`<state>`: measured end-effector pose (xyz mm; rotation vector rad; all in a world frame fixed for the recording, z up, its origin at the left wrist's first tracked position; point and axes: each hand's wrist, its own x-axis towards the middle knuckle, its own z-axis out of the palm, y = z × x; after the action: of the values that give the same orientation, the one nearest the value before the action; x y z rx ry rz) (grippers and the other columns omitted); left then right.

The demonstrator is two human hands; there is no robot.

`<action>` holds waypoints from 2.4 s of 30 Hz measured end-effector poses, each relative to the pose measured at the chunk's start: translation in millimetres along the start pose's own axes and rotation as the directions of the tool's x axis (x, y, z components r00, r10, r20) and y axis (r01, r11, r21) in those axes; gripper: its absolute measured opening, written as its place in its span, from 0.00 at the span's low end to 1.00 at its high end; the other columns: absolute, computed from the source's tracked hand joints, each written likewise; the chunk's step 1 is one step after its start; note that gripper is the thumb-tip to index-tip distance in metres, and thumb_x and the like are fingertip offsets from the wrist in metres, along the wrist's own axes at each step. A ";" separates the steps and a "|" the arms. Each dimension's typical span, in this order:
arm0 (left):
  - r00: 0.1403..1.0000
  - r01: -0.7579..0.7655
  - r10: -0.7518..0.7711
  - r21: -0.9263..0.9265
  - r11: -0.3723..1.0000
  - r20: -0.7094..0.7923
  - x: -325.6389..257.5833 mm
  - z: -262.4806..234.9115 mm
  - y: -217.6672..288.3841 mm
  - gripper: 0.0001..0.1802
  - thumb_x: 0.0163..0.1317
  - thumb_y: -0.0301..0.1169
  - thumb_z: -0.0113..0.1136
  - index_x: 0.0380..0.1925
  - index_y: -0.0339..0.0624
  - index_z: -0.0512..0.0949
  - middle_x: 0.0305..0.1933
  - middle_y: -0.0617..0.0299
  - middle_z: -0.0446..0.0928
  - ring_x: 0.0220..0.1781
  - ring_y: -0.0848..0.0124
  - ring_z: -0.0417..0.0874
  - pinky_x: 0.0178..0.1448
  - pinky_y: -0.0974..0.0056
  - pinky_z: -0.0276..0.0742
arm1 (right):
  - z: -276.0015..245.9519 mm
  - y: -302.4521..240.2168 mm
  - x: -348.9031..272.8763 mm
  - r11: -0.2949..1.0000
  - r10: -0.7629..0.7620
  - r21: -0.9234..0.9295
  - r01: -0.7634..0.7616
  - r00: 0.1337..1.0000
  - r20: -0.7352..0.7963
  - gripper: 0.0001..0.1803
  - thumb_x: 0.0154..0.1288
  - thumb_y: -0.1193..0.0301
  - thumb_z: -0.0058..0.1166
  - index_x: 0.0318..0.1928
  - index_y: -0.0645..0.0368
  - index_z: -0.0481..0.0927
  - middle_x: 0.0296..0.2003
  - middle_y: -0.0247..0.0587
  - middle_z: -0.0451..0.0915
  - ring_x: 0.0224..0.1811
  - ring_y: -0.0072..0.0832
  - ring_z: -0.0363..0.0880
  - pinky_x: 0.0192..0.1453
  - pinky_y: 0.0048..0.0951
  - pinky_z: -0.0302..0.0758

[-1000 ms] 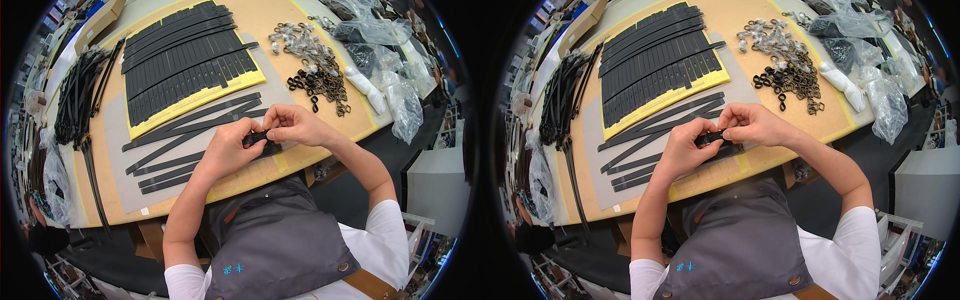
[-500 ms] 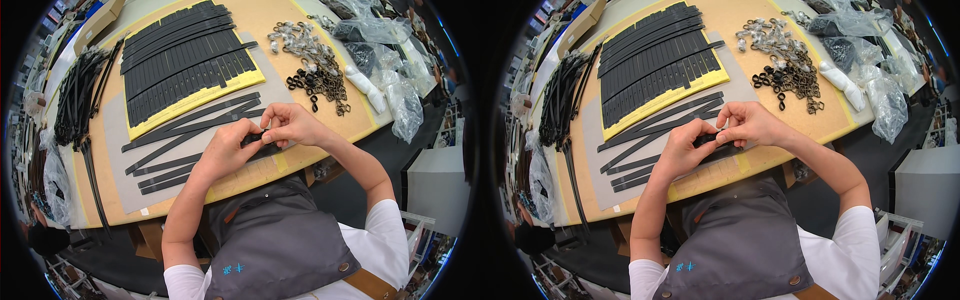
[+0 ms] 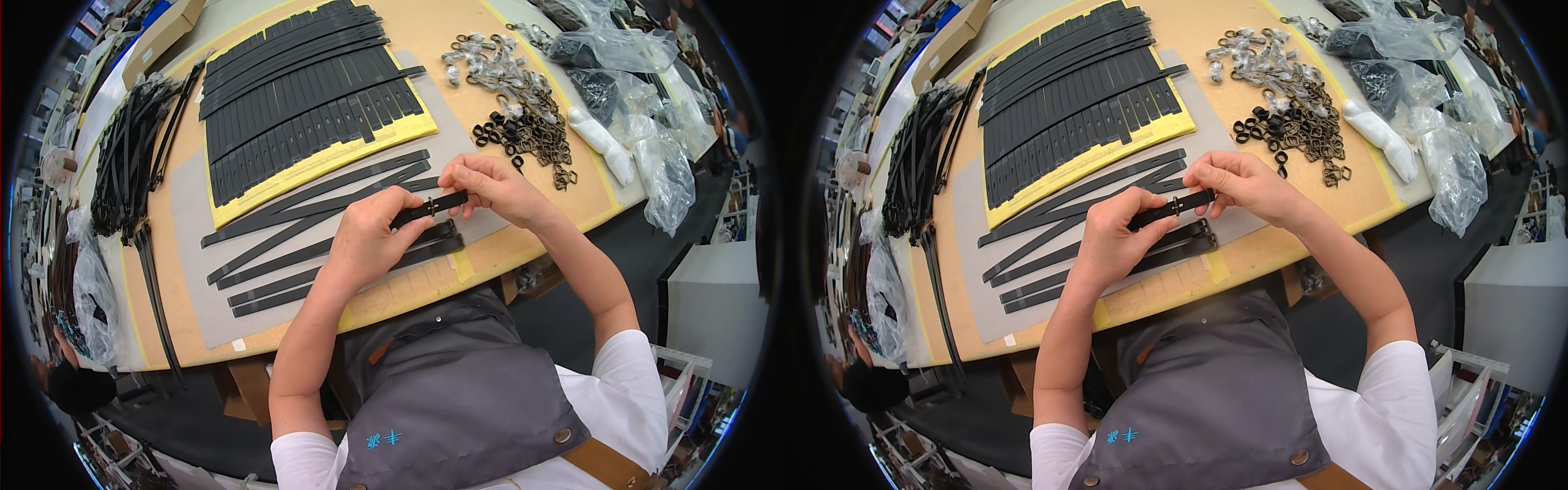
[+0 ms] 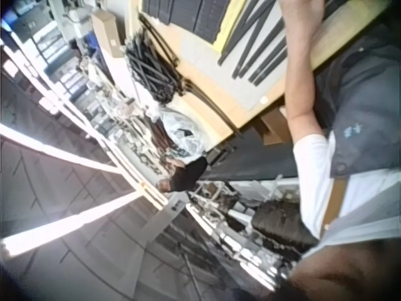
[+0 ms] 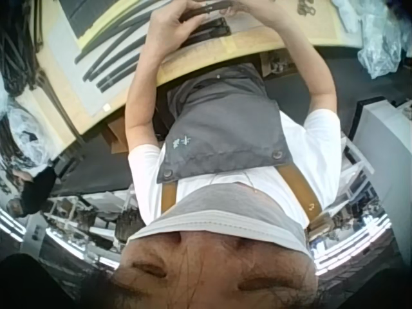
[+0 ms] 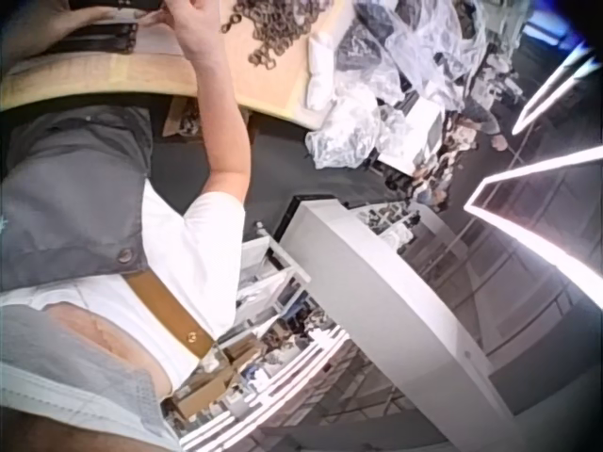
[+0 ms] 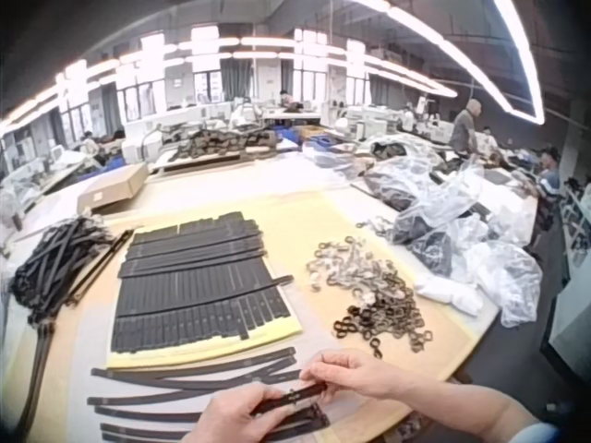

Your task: The person assembles small black bags by attaching metal clasps to the ends of black fabric strips. They retrieve a bag of white cotton rolls from a box, place them on the table, and then proceed to attach the clasps to the fabric strips one by one.

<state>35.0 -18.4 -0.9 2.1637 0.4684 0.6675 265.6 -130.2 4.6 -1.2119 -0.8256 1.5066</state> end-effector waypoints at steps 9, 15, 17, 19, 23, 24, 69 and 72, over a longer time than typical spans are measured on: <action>0.999 -0.038 0.038 -0.012 0.999 -0.026 -1.5 -1.3 3.1 0.12 0.57 0.25 0.80 0.39 0.36 0.86 0.31 0.58 0.85 0.28 0.70 0.84 0.34 0.65 0.79 | -9.1 16.8 -5.2 0.991 -0.047 0.132 0.025 0.985 0.164 0.13 0.77 0.71 0.62 0.58 0.61 0.82 0.52 0.37 0.85 0.46 0.25 0.89 0.47 0.23 0.85; 0.994 -0.104 0.103 0.030 0.994 0.025 -3.6 0.5 1.8 0.13 0.56 0.24 0.78 0.40 0.37 0.85 0.34 0.56 0.85 0.32 0.61 0.86 0.37 0.62 0.81 | 25.2 5.5 -1.0 0.994 0.006 -0.114 -0.005 1.000 0.015 0.19 0.70 0.60 0.72 0.52 0.60 0.86 0.40 0.31 0.85 0.38 0.13 0.80 0.42 0.19 0.78; 0.994 -0.101 0.100 0.025 0.995 0.048 -4.9 1.7 1.1 0.13 0.55 0.23 0.77 0.39 0.37 0.85 0.34 0.55 0.85 0.33 0.59 0.87 0.38 0.61 0.81 | 27.1 -1.0 0.5 0.968 0.098 -0.234 -0.088 0.995 0.031 0.21 0.69 0.56 0.73 0.50 0.60 0.87 0.37 0.30 0.85 0.36 0.13 0.79 0.40 0.19 0.76; 0.993 -0.080 0.079 0.007 0.997 0.086 -6.2 3.9 1.2 0.13 0.55 0.22 0.77 0.39 0.37 0.84 0.34 0.55 0.85 0.34 0.58 0.87 0.38 0.60 0.81 | 27.7 -1.4 2.8 0.943 0.132 -0.314 -0.113 0.990 0.039 0.22 0.69 0.55 0.73 0.49 0.61 0.88 0.34 0.29 0.85 0.35 0.13 0.79 0.39 0.19 0.74; 0.993 -0.103 0.104 -0.010 0.995 0.053 -5.0 4.9 1.4 0.17 0.55 0.22 0.78 0.44 0.39 0.82 0.38 0.55 0.87 0.36 0.61 0.89 0.41 0.61 0.84 | 29.8 -1.1 7.8 0.910 0.096 -0.410 -0.061 0.993 0.066 0.17 0.68 0.59 0.70 0.44 0.62 0.89 0.31 0.29 0.85 0.33 0.14 0.77 0.39 0.22 0.73; 0.997 -0.068 0.069 -0.034 0.997 0.041 -5.6 6.1 2.8 0.19 0.55 0.22 0.78 0.45 0.39 0.81 0.39 0.55 0.88 0.37 0.62 0.90 0.42 0.62 0.85 | 30.8 -2.8 8.2 0.898 0.091 -0.438 -0.049 0.993 0.075 0.16 0.68 0.61 0.69 0.42 0.63 0.89 0.31 0.30 0.85 0.33 0.14 0.77 0.39 0.22 0.73; 0.990 0.112 -0.103 -0.098 0.989 0.097 0.0 0.9 4.4 0.12 0.54 0.23 0.75 0.37 0.37 0.80 0.26 0.65 0.80 0.25 0.82 0.77 0.31 0.72 0.73 | 32.3 1.0 -0.5 0.906 -0.001 -0.423 -0.028 0.998 -0.066 0.08 0.69 0.71 0.61 0.36 0.65 0.86 0.28 0.24 0.81 0.29 0.10 0.71 0.32 0.20 0.67; 0.991 0.107 -0.099 -0.091 0.990 0.092 -0.2 1.0 4.1 0.13 0.54 0.23 0.75 0.37 0.37 0.80 0.26 0.64 0.80 0.25 0.81 0.76 0.31 0.72 0.74 | 33.5 0.4 -0.6 0.901 0.001 -0.432 -0.035 0.997 -0.079 0.08 0.69 0.71 0.62 0.36 0.65 0.86 0.28 0.24 0.81 0.29 0.10 0.70 0.31 0.21 0.66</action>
<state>35.9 -21.5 1.8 2.0539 0.4879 0.5255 233.3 -128.4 13.3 -1.5952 -1.1405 1.3166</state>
